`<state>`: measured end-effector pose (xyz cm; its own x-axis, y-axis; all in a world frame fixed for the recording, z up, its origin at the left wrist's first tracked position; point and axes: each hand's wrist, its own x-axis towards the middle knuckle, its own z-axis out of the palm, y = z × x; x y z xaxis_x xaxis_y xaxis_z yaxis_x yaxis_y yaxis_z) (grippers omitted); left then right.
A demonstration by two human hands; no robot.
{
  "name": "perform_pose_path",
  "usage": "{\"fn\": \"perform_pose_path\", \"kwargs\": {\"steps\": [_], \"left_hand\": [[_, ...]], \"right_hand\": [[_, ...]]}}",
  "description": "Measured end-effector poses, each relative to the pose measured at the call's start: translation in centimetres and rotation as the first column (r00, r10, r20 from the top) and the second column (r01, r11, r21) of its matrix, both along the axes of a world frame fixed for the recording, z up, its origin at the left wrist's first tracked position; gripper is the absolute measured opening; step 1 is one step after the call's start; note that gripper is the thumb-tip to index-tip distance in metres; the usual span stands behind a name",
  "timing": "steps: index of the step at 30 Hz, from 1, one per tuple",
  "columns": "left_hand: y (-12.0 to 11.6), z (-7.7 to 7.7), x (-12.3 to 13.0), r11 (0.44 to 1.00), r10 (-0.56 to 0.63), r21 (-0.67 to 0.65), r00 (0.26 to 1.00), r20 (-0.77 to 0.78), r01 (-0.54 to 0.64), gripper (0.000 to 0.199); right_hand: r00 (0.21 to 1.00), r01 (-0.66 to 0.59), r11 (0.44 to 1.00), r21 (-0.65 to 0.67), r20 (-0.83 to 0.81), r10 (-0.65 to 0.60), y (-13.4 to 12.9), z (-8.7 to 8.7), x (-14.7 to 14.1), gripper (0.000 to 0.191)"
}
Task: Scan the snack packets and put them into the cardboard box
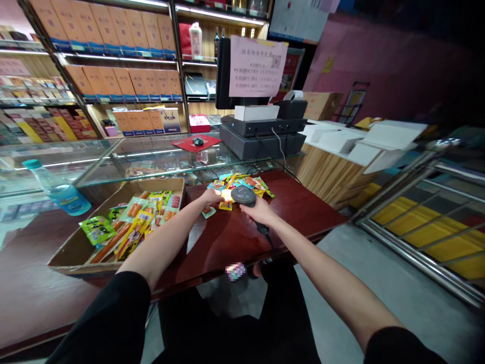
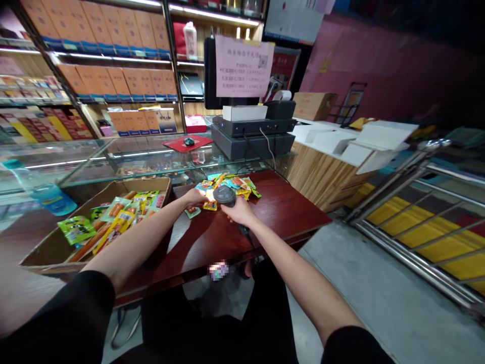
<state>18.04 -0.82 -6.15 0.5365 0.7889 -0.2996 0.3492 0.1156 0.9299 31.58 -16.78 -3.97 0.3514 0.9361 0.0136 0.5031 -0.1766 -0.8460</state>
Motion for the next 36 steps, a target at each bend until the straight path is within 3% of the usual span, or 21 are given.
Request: {"fn": "perform_pose_path", "kwargs": {"steps": [4,9,12,16,19,22,24,27,32,36], "left_hand": [[-0.3,1.0,-0.5,0.999,0.034,-0.021,0.999,0.029,-0.033,0.016],[0.7,4.6,-4.4,0.998,0.069,-0.005,0.986,0.149,-0.069,0.032],[1.8,7.2,-10.0,0.988,0.109,0.093,0.981,0.161,-0.125,0.039],[2.4,9.7,-19.4,0.932,0.256,0.229,0.958,0.129,-0.279,0.044],[2.0,10.4,-25.5,0.888,0.372,0.235,0.917,0.14,-0.396,0.05],[1.6,10.3,-28.7,0.852,0.446,0.213,0.876,0.182,-0.478,0.056],[1.5,10.0,-28.9,0.844,0.458,0.223,0.872,0.175,-0.488,0.057],[1.5,9.5,-26.3,0.872,0.404,0.249,0.907,0.121,-0.422,0.057],[1.6,8.2,-17.7,0.937,0.194,0.28,0.977,0.086,-0.211,0.051],[1.8,6.0,-10.8,0.942,0.061,0.332,0.998,-0.008,-0.055,0.046]], "right_hand": [[1.0,-0.014,1.0,-0.007,-0.004,0.014,0.1,0.4,-0.2,0.011],[0.997,-0.073,0.997,0.011,0.014,0.073,1.1,1.1,-1.1,0.012],[0.99,-0.138,0.99,0.019,0.021,0.138,2.3,1.4,-2.5,0.014],[0.971,-0.237,0.971,0.017,0.025,0.237,3.9,1.7,-5.0,0.019],[0.956,-0.293,0.956,0.022,0.031,0.293,4.8,2.1,-7.0,0.018],[0.944,-0.329,0.944,0.026,0.035,0.328,5.1,2.4,-8.4,0.019],[0.941,-0.338,0.941,0.023,0.033,0.337,5.1,2.5,-8.7,0.019],[0.944,-0.33,0.944,0.021,0.026,0.33,4.9,2.4,-8.1,0.018],[0.969,-0.247,0.969,0.017,0.006,0.247,3.7,2.0,-5.1,0.017],[0.99,-0.142,0.99,0.007,0.011,0.142,2.0,1.8,-2.1,0.014]]}}
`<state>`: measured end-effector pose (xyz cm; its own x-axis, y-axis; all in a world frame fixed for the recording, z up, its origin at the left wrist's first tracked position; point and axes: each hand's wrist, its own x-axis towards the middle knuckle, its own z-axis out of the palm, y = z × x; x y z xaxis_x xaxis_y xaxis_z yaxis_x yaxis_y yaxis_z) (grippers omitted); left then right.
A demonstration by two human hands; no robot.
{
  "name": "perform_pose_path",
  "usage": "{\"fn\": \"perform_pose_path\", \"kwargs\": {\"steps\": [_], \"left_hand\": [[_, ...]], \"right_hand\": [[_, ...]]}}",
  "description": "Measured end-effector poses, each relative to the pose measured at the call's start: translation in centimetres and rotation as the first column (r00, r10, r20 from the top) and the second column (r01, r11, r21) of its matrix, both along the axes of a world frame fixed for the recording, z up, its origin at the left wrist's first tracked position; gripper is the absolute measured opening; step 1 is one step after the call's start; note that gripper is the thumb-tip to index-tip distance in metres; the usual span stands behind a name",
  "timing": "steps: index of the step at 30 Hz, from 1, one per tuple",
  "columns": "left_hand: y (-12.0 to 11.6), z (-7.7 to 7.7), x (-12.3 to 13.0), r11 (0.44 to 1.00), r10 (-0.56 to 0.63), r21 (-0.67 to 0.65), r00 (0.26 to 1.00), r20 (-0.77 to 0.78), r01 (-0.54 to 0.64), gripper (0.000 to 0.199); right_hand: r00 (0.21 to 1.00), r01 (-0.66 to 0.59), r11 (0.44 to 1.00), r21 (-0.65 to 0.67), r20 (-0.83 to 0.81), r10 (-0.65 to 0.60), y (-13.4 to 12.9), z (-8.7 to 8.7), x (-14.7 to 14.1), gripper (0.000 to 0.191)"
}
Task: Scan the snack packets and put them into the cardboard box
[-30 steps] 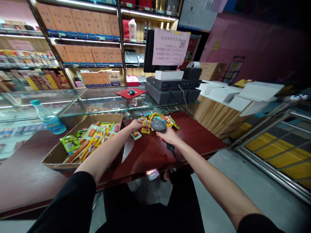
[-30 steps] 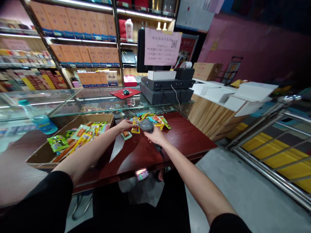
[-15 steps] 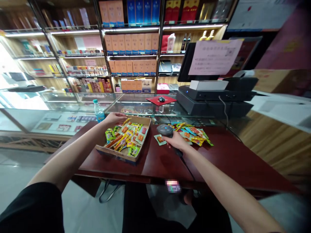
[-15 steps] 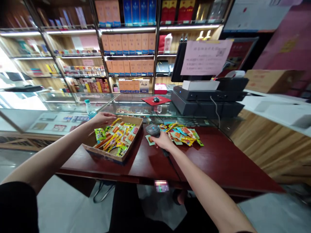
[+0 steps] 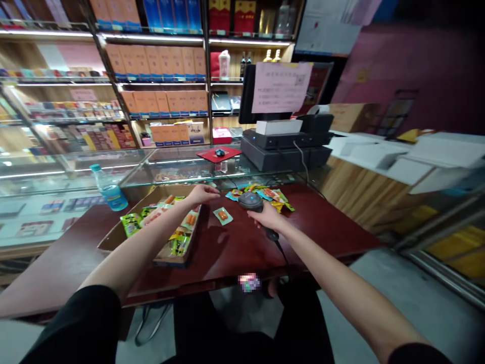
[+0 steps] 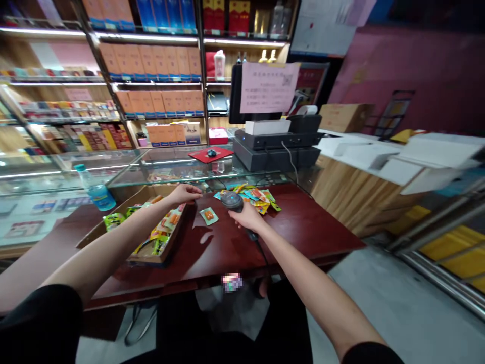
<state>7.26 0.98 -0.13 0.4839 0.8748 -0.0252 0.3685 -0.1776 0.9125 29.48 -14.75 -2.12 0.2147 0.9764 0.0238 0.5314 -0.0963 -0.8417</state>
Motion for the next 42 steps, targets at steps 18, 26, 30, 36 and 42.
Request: {"fn": "perform_pose_path", "kwargs": {"steps": [18,26,30,36,42], "left_hand": [[-1.6,-6.8,7.0,0.947,-0.22,0.152,0.919,-0.328,0.282,0.022],[-1.2,-4.7,6.4,0.888,-0.033,-0.44,0.974,0.224,0.131,0.044],[-1.4,-4.3,6.3,0.89,0.048,-0.452,0.972,0.228,0.062,0.045],[-1.6,-4.7,6.8,0.875,0.054,-0.475,0.959,0.277,0.088,0.044],[-1.4,-5.2,7.0,0.907,0.002,-0.412,0.978,0.21,0.087,0.047]], "right_hand": [[0.988,0.154,0.986,-0.066,-0.004,-0.155,-3.5,-2.5,5.1,0.016],[0.992,0.126,0.99,-0.06,0.004,-0.126,-3.6,-2.5,4.3,0.017],[0.996,0.088,0.995,-0.042,0.018,-0.087,-3.8,-2.0,3.8,0.017],[0.998,0.059,0.998,-0.027,0.013,-0.059,-3.9,-1.9,3.0,0.017],[0.999,0.05,0.999,-0.022,0.017,-0.05,-3.6,-2.3,3.1,0.017]]}}
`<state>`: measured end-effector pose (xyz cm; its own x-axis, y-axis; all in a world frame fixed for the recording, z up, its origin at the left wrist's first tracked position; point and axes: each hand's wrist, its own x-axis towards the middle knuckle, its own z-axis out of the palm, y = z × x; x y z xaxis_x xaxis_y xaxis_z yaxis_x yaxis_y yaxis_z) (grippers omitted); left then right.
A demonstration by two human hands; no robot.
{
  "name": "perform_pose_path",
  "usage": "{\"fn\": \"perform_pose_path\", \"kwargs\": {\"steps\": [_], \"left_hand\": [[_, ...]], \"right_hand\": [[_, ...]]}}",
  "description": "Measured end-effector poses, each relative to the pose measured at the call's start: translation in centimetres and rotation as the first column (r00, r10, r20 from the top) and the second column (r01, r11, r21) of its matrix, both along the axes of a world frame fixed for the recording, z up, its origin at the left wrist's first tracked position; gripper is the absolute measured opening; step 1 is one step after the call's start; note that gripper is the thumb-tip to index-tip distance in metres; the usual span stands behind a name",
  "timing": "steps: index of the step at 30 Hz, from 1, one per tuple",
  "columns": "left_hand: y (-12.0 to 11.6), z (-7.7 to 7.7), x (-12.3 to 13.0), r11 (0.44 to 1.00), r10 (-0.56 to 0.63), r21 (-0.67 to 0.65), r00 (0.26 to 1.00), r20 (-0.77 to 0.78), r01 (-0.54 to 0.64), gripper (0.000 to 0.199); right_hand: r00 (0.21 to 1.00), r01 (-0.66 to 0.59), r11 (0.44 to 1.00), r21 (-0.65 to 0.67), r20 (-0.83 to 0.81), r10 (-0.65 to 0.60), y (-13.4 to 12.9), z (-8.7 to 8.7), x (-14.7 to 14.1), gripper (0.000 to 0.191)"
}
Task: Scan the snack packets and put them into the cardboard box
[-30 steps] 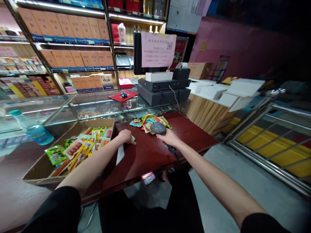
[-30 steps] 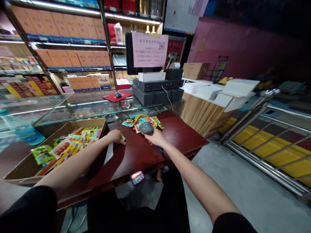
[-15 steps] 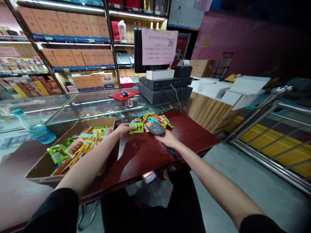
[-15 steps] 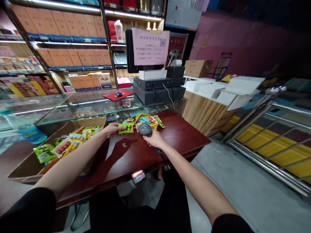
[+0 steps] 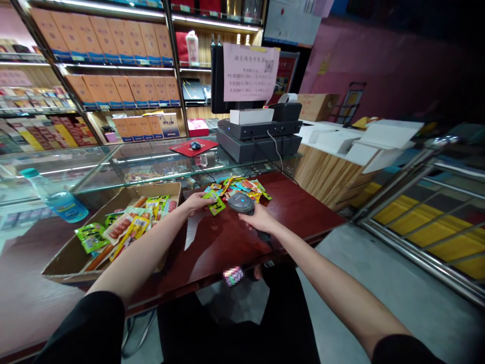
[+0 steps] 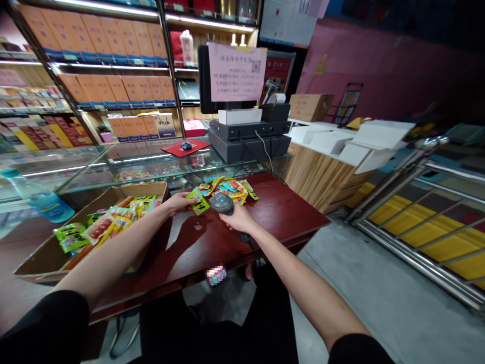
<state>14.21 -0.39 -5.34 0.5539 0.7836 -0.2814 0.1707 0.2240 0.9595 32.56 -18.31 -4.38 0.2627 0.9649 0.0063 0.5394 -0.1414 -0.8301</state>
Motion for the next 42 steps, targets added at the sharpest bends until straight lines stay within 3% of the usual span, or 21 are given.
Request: {"fn": "perform_pose_path", "kwargs": {"steps": [4,12,16,19,23,29,34,39,42], "left_hand": [[-0.1,0.0,0.1,1.0,0.008,-0.004,1.0,-0.011,-0.008,0.051],[-0.6,0.1,-0.1,0.995,-0.086,0.046,0.989,-0.119,0.092,0.035],[-0.6,0.0,-0.2,0.987,-0.131,0.084,0.985,-0.113,0.14,0.046],[0.0,-0.4,-0.1,0.991,-0.088,0.094,0.991,-0.099,0.098,0.05],[0.6,-0.9,0.0,0.996,-0.003,0.087,0.995,-0.105,0.012,0.039],[0.5,-0.5,0.0,0.998,-0.005,-0.055,0.999,0.042,0.007,0.035],[0.7,-0.5,0.1,0.996,0.021,-0.093,0.996,0.082,-0.013,0.026],[0.6,-0.6,0.1,0.998,0.003,-0.057,0.998,0.061,0.0,0.025],[0.5,0.3,-0.3,0.999,0.041,0.01,0.999,0.022,-0.041,0.029]], "right_hand": [[1.0,-0.012,1.0,-0.002,-0.004,0.012,0.1,0.0,-0.1,0.015],[0.999,-0.029,1.0,-0.005,-0.017,0.029,0.0,-0.1,-0.8,0.014],[0.999,-0.039,0.999,-0.017,-0.018,0.039,0.0,-1.0,-0.8,0.016],[0.998,-0.053,0.998,-0.024,-0.016,0.053,0.0,-1.5,-0.9,0.017],[0.998,-0.064,0.998,-0.019,-0.008,0.064,0.1,-1.9,-1.2,0.016],[0.996,-0.083,0.996,-0.025,0.006,0.083,0.2,-1.7,-1.6,0.015],[0.996,-0.086,0.996,-0.028,0.008,0.086,0.2,-1.6,-1.7,0.014],[0.997,-0.075,0.997,-0.016,0.013,0.075,0.0,-1.3,-1.6,0.016],[0.996,-0.08,0.997,-0.01,0.024,0.081,0.0,-0.5,-1.8,0.016]]}}
